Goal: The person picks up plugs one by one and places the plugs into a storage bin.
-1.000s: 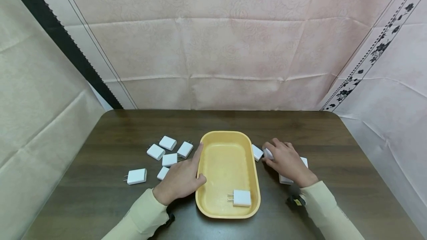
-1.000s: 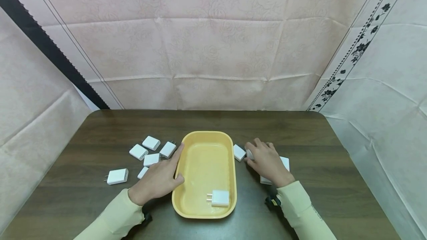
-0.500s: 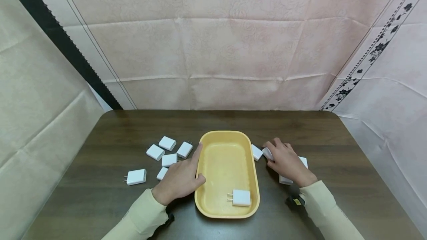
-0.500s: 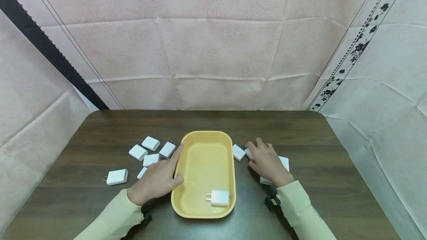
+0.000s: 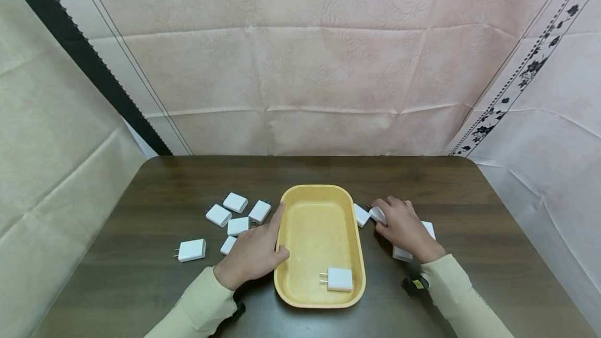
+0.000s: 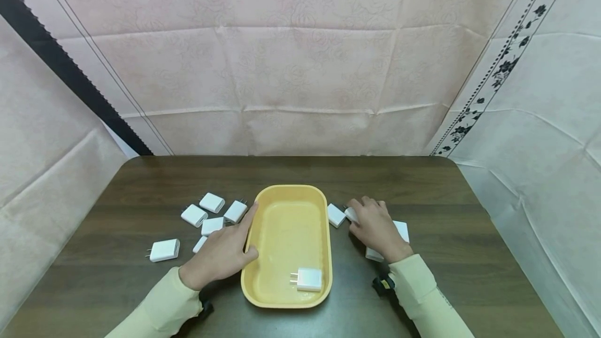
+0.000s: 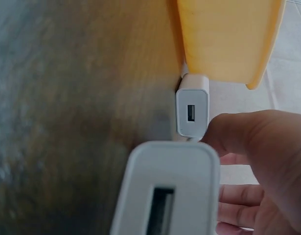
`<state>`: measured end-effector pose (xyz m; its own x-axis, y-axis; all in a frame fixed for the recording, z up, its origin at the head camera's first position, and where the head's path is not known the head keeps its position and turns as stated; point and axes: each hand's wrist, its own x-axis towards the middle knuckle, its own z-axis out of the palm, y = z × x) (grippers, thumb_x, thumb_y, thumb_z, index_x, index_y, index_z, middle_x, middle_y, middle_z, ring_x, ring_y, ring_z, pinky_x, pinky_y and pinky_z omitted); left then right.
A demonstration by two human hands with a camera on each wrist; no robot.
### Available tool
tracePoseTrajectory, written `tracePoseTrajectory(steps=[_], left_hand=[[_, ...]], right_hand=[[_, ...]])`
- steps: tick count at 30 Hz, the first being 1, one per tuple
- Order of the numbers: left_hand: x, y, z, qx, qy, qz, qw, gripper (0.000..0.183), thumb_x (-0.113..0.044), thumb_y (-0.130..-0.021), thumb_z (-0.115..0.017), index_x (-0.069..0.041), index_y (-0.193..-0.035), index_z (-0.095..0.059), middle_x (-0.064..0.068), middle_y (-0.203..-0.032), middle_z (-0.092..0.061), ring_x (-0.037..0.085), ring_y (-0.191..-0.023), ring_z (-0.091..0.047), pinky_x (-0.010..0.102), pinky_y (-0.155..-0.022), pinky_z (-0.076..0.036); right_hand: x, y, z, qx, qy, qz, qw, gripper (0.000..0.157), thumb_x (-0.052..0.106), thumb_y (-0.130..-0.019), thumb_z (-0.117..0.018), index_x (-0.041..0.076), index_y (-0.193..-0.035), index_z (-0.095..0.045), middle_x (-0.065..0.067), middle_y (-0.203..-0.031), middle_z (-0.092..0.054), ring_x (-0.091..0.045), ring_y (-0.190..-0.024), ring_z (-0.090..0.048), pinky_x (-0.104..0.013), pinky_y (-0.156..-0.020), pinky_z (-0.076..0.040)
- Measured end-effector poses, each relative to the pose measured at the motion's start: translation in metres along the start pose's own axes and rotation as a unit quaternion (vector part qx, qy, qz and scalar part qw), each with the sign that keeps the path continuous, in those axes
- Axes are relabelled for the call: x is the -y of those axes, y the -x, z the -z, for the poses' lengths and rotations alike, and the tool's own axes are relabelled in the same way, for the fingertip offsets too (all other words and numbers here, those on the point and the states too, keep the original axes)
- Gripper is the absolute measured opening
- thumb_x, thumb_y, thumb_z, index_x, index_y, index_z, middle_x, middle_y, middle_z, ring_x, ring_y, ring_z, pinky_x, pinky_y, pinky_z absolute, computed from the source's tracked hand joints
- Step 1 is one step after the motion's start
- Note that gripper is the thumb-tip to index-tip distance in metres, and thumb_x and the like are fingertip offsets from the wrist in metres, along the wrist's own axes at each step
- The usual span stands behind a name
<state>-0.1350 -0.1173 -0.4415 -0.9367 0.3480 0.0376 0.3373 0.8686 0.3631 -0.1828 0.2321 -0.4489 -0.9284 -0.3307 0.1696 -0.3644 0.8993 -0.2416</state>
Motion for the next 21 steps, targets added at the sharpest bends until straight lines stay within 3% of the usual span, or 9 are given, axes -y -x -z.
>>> tracePoseTrajectory(steps=[10,21], left_hand=[[0.000,0.001,-0.001,-0.003,0.003,-0.001,1.0000,0.094,-0.028,-0.080,-0.060,-0.008,-0.162,-0.018,-0.009,-0.073,-0.052,0.006,-0.058,-0.048,0.027,-0.051,-0.037],[0.000,0.000,-0.001,-0.004,-0.004,-0.006,1.0000,0.095,-0.030,-0.081,-0.059,-0.009,-0.163,-0.017,-0.010,-0.072,-0.051,0.006,-0.058,-0.047,0.027,-0.052,-0.038]], right_hand=[[0.003,0.000,0.004,-0.034,-0.010,-0.003,0.999,0.041,0.012,-0.083,-0.073,0.007,-0.123,-0.068,-0.017,-0.112,-0.070,-0.034,-0.100,-0.064,-0.045,-0.080,-0.039],[0.011,0.000,0.017,-0.058,-0.036,0.018,0.998,0.039,0.014,-0.083,-0.071,0.007,-0.121,-0.068,-0.014,-0.111,-0.069,-0.030,-0.097,-0.064,-0.046,-0.083,-0.040]])
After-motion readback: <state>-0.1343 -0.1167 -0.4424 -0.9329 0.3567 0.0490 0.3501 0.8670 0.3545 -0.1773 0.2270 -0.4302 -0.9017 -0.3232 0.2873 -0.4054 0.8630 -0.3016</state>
